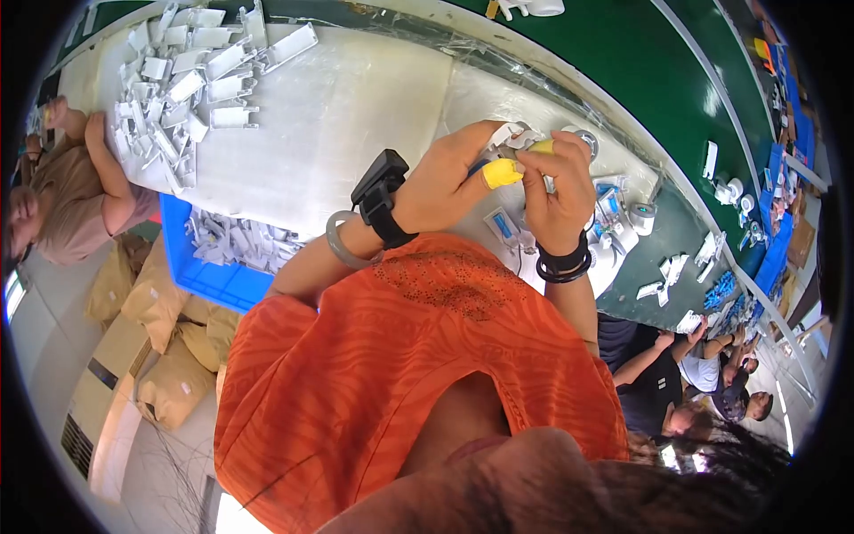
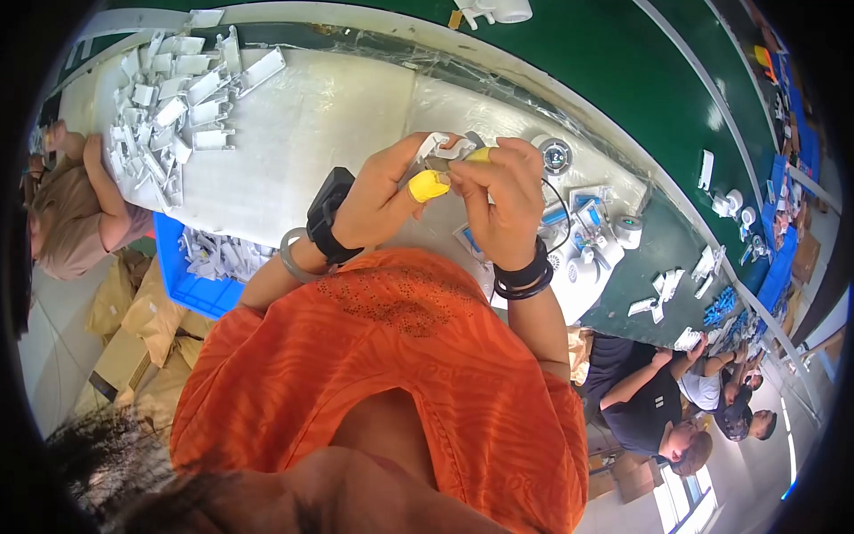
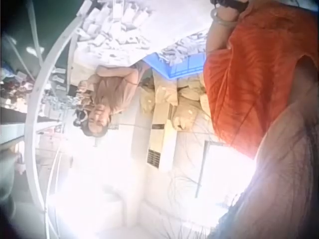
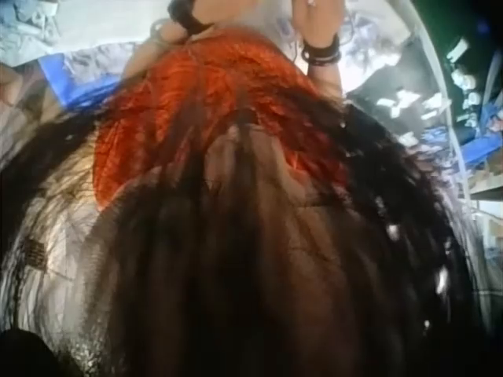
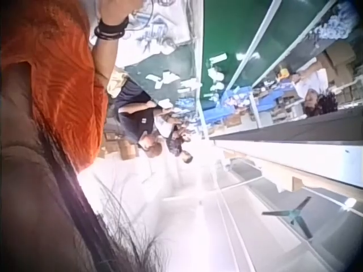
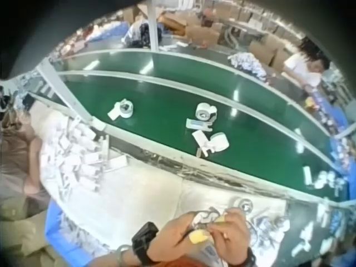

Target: The recorder is assembling security camera housings and internal components on a production line.

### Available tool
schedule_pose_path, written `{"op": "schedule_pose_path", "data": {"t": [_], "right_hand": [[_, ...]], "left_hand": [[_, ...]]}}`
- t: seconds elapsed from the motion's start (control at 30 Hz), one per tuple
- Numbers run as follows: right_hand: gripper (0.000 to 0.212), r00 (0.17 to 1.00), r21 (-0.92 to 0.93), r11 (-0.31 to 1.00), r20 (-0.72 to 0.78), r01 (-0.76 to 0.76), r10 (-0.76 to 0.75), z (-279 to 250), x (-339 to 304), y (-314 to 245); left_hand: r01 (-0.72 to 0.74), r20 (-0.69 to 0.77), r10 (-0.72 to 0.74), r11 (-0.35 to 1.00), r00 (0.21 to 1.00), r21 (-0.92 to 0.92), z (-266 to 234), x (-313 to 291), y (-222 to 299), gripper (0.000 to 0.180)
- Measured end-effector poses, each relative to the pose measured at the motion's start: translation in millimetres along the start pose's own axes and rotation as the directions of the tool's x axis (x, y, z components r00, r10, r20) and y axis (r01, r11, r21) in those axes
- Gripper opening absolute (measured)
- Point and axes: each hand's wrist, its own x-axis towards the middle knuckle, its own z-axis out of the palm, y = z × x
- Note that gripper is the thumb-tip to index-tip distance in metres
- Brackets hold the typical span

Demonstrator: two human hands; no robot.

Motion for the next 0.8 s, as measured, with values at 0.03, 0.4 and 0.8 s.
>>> {"op": "schedule_pose_path", "data": {"t": [0.03, 0.4, 0.8], "right_hand": [[0.02, 1.0, -0.008, 1.0, 0.019, 0.008, -0.008, -0.4, 3.1, -0.5], [0.016, 0.998, -0.033, 0.998, 0.018, 0.057, -0.056, 13.4, 18.5, 2.3], [0.017, 0.962, -0.043, 0.996, 0.261, -0.075, 0.083, 9.5, 81.3, 8.2]], "left_hand": [[-0.008, -0.006, 0.008, 1.0, 1.0, 0.025, -1.4, 0.8, -1.8, 0.041], [-0.177, -0.094, 0.187, 0.978, 0.978, 0.107, -12.3, 13.4, -6.3, 0.031], [0.116, -0.018, -0.115, 0.973, 0.993, 0.2, -85.2, 48.0, 36.1, 0.027]]}}
